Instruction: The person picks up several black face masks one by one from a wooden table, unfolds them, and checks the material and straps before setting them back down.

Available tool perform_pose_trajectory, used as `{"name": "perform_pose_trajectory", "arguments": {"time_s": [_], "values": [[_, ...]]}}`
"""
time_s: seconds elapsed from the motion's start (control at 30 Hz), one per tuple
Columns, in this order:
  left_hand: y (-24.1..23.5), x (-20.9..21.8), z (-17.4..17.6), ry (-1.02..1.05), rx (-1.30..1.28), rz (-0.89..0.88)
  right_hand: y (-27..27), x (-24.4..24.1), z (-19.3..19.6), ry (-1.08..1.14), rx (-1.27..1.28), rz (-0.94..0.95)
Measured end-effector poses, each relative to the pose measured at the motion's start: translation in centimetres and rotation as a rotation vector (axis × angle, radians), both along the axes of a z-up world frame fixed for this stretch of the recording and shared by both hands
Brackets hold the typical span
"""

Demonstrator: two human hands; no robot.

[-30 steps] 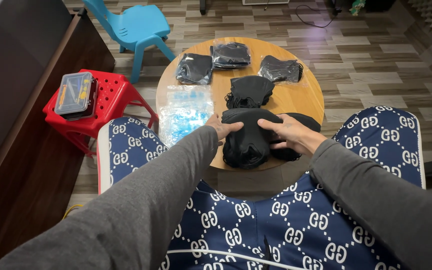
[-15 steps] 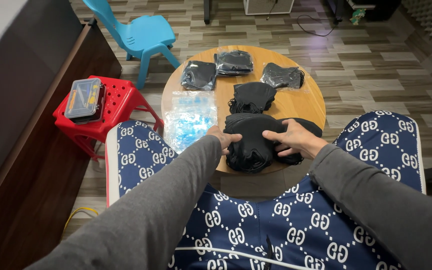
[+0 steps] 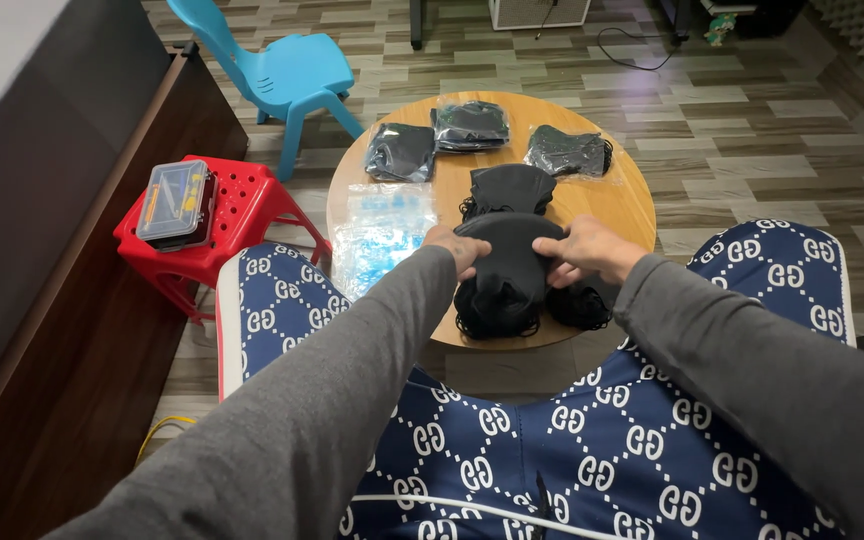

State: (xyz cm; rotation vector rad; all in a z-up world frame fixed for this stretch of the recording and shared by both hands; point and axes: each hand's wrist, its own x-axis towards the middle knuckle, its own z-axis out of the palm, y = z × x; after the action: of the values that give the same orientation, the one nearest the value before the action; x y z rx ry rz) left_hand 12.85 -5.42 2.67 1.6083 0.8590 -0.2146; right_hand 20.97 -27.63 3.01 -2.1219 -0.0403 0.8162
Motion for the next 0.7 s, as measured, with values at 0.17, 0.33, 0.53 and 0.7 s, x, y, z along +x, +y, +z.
{"name": "perform_pose_trajectory", "arguments": {"time_s": [0.17,0.33,0.53,0.7], "values": [[0.4,0.4,-1.7,-0.063,0.003,-0.069,-0.3,-0.2,0.1,-0.041,-0.002,-0.005],[1.2,-0.2,-3.9,-0.080,-0.041,-0.089,-0.4,-2.5,1.2,-0.172,-0.149,0.066],[2.2,-0.3,-4.7,-0.080,-0.211,-0.141,-0.3,-4.0,2.4,-0.278,-0.323,0.076],[3.9,-0.7,-6.6,-0.104,-0.117,-0.114,-0.8,-3.8,2.1,-0.430,-0.376,0.077]]}}
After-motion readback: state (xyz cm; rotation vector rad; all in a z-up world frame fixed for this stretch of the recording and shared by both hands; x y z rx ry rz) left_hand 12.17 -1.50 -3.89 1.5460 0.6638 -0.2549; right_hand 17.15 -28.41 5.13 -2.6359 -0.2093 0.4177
